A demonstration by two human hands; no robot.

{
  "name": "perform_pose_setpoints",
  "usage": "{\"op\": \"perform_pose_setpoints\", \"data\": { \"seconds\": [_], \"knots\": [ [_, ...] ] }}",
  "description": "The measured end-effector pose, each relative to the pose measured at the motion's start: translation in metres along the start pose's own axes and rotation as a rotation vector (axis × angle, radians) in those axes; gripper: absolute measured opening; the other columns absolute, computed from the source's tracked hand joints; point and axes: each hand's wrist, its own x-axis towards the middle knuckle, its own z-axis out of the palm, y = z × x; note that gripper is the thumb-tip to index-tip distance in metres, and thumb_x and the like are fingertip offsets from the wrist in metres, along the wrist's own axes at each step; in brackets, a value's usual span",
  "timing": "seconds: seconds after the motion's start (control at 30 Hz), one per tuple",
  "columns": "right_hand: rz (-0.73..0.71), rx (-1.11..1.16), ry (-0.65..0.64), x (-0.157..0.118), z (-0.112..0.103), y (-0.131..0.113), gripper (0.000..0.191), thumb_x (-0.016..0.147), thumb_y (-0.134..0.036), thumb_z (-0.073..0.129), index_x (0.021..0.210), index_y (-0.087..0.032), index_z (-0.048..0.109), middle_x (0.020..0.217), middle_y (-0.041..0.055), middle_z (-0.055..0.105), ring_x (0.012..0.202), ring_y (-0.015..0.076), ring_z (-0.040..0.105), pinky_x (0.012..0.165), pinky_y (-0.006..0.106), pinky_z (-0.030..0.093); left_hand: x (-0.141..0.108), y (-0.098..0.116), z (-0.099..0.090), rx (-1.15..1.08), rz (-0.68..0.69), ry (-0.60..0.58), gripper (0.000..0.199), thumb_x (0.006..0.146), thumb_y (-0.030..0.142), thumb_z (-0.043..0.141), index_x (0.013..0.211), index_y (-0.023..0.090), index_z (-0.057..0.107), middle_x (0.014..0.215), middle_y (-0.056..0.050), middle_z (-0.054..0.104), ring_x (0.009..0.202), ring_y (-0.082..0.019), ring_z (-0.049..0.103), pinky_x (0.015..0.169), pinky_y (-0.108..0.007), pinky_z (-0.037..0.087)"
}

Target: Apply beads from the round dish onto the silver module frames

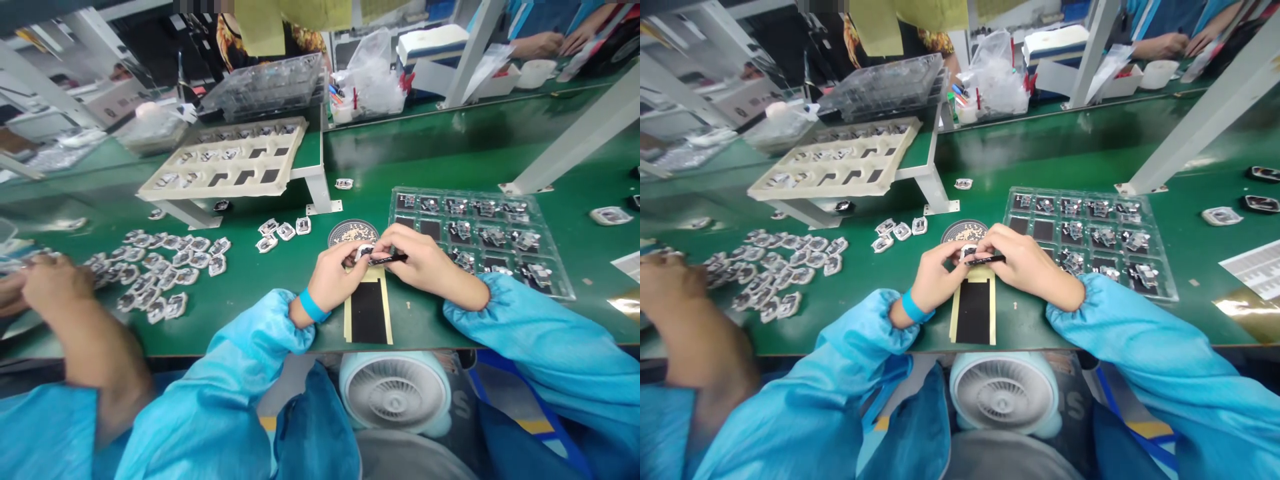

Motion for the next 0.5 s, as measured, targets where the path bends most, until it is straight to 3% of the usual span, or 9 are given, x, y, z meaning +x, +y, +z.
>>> {"op": "perform_pose_setpoints", "data": {
  "seconds": [0.13,0.2,0.3,0.4,0.5],
  "knots": [
    [0.106,0.001,0.038,0.012,0.005,0.010,0.011,0.095,-0.027,0.058,0.099,-0.017,0.061,0.099,0.0040,0.062,0.088,0.0103,0.058,0.078,0.025,0.047,0.017,-0.020,-0.023,0.015,-0.166,0.023,0.029,0.091,0.025,0.062,0.118,0.017,0.069,0.091,-0.005,0.072,0.074,-0.014,0.064,0.070,-0.025,0.050],
    [0.211,-0.127,0.004,0.019,0.006,0.018,0.021,0.099,-0.036,0.053,0.100,-0.017,0.064,0.101,0.0055,0.064,0.089,0.0132,0.059,0.079,0.028,0.046,0.032,-0.044,-0.046,0.100,-0.244,0.077,0.038,0.089,0.025,0.064,0.125,0.014,0.061,0.080,-0.003,0.069,0.074,-0.016,0.065,0.071,-0.026,0.050],
    [0.327,-0.301,-0.067,0.025,0.004,0.029,0.031,0.101,-0.041,0.047,0.105,-0.019,0.069,0.106,0.0064,0.067,0.092,0.0171,0.062,0.078,0.032,0.045,0.060,-0.086,-0.086,0.351,-0.402,0.145,0.033,0.089,0.026,0.061,0.120,0.015,0.063,0.080,-0.004,0.070,0.074,-0.018,0.065,0.072,-0.028,0.049],
    [0.310,-0.288,0.007,0.023,-0.001,0.034,0.028,0.098,-0.039,0.053,0.104,-0.019,0.072,0.103,0.0056,0.067,0.093,0.0169,0.063,0.081,0.032,0.048,0.086,-0.114,-0.117,0.502,-0.509,0.204,0.029,0.090,0.023,0.059,0.117,0.013,0.065,0.092,-0.009,0.072,0.093,-0.024,0.067,0.085,-0.033,0.049],
    [0.241,-0.185,0.134,0.018,-0.008,0.029,0.025,0.096,-0.036,0.057,0.098,-0.017,0.074,0.093,0.0050,0.066,0.087,0.0141,0.061,0.081,0.030,0.049,0.109,-0.126,-0.127,0.525,-0.507,0.184,0.033,0.089,0.024,0.063,0.117,0.008,0.064,0.107,-0.016,0.071,0.113,-0.032,0.062,0.097,-0.042,0.046]
  ]
}}
